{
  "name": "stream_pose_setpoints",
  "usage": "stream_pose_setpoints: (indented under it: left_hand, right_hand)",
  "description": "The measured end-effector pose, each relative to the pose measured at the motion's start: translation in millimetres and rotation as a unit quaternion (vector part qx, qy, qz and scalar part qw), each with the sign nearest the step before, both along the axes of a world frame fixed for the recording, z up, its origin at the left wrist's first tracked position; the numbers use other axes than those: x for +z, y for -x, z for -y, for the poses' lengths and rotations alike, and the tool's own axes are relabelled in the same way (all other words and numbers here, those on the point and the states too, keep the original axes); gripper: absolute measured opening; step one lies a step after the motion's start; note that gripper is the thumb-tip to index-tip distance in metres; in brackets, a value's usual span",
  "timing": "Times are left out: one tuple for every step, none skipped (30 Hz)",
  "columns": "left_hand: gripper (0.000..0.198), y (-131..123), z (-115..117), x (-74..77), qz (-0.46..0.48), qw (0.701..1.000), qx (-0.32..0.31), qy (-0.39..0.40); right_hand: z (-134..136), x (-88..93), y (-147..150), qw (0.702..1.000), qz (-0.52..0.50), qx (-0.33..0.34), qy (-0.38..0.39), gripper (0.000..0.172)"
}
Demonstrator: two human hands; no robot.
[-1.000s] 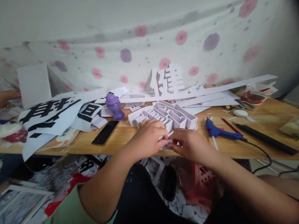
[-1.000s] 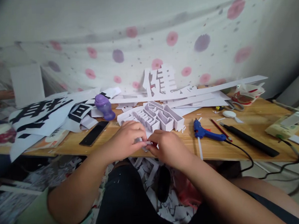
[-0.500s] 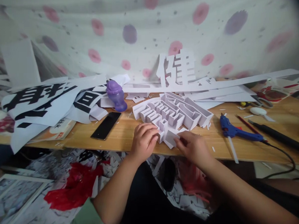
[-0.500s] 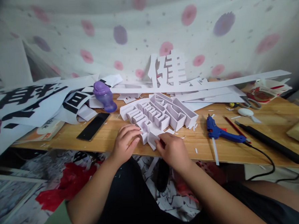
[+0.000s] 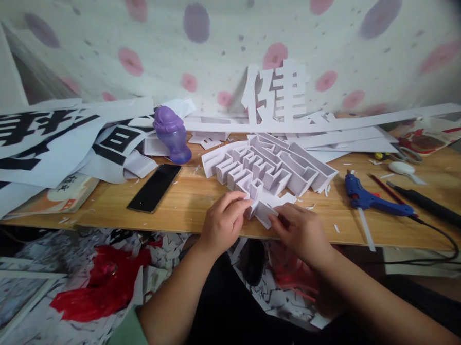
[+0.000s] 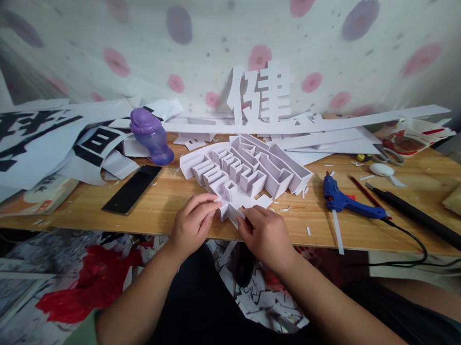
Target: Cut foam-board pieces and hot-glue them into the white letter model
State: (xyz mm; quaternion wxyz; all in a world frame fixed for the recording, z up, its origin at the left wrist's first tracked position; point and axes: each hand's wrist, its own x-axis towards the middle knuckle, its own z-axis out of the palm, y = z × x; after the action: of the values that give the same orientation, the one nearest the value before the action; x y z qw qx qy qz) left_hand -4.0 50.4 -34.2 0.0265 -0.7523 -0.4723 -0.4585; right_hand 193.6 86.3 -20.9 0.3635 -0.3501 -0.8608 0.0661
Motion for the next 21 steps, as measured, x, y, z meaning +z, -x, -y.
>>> stream_pose_setpoints:
  left_hand:
    - [0.033,-0.1,-0.1,-0.5,0.0,1.0,0.0,0.0]
    - [0.033,-0.2,-0.1,-0.9,0.0,1.0,-0.001,0.0]
    - [0.034,-0.3,-0.1,-1.3,0.0,1.0,-0.001,-0.002]
    - [0.034,-0.5,-0.1,-1.5,0.002,1.0,-0.001,-0.003]
    - [0.034,-0.7,-0.1,-1.5,0.003,1.0,-0.001,-0.005]
    - [0.034,-0.9,-0.1,-1.2,0.004,1.0,-0.001,-0.006]
    - [0.034,-1.1,0.0,-0.8,0.004,1.0,-0.001,-0.007]
    - [0.034,-1.2,0.1,-0.2,0.003,1.0,0.0,-0.006]
    - [0.034,-1.3,0.3,0.5,0.002,1.0,0.0,-0.006]
    - [0.034,-1.3,0.4,1.2,-0.001,1.0,0.001,-0.006]
    - [0.033,-1.3,0.5,1.8,-0.003,1.0,0.003,-0.006]
    - [0.033,-1.2,0.5,2.4,-0.004,1.0,0.004,-0.006]
    - [0.032,-1.2,0.6,2.8,-0.005,1.0,0.004,-0.006]
    - [0.032,-1.2,0.6,3.1,-0.005,1.0,0.004,-0.005]
    - [0.032,-1.2,0.6,3.3,-0.004,1.0,0.005,-0.005]
    - [0.032,-1.3,0.6,3.4,-0.004,1.0,0.005,-0.003]
    - [0.032,-1.5,0.7,3.5,-0.004,1.0,0.006,-0.001]
    - [0.032,-1.6,0.8,3.5,-0.003,1.0,0.006,0.002]
    - [0.032,-1.7,0.9,3.5,-0.003,1.0,0.006,0.004]
    - [0.032,-1.8,1.0,3.4,-0.002,1.0,0.006,0.007]
    - [0.032,-1.8,1.1,3.4,-0.001,1.0,0.004,0.009]
  right_hand:
    - [0.3,-0.8,-0.2,1.0,0.0,0.001,0.0,0.022]
    - [0.6,-1.6,-0.4,1.0,-0.001,0.003,0.0,0.022]
    - [1.0,-2.1,-0.5,1.0,-0.001,0.004,0.001,0.022]
    - [1.3,-2.4,-0.7,1.0,-0.001,0.005,0.002,0.021]
    - [1.7,-2.5,-0.7,1.0,0.0,0.006,0.004,0.021]
    - [2.0,-2.3,-0.6,1.0,0.001,0.006,0.005,0.021]
    - [2.2,-1.9,-0.5,1.0,0.002,0.005,0.006,0.021]
    - [2.5,-1.4,-0.2,1.0,0.004,0.004,0.007,0.021]
    - [2.9,-0.9,0.2,1.0,0.006,0.003,0.007,0.021]
    - [3.2,-0.4,0.7,1.0,0.008,0.002,0.008,0.021]
    - [3.5,0.1,1.2,1.0,0.009,0.0,0.007,0.02]
    - [3.8,0.5,1.7,1.0,0.01,-0.002,0.006,0.02]
    - [4.1,0.7,2.2,1.0,0.011,-0.004,0.004,0.02]
    - [4.4,0.9,2.6,1.0,0.012,-0.007,0.002,0.02]
    - [4.7,1.0,3.0,1.0,0.012,-0.009,0.0,0.02]
    - [5.0,1.1,3.4,1.0,0.013,-0.01,0.0,0.02]
    - [5.2,1.1,3.7,1.0,0.014,-0.011,0.0,0.02]
    - [5.5,1.1,4.0,1.0,0.016,-0.012,0.002,0.02]
    - [5.8,1.2,4.2,1.0,0.017,-0.013,0.003,0.021]
    - [6.1,1.2,4.5,1.0,0.019,-0.014,0.005,0.021]
    - [6.4,1.3,4.8,1.0,0.02,-0.015,0.007,0.021]
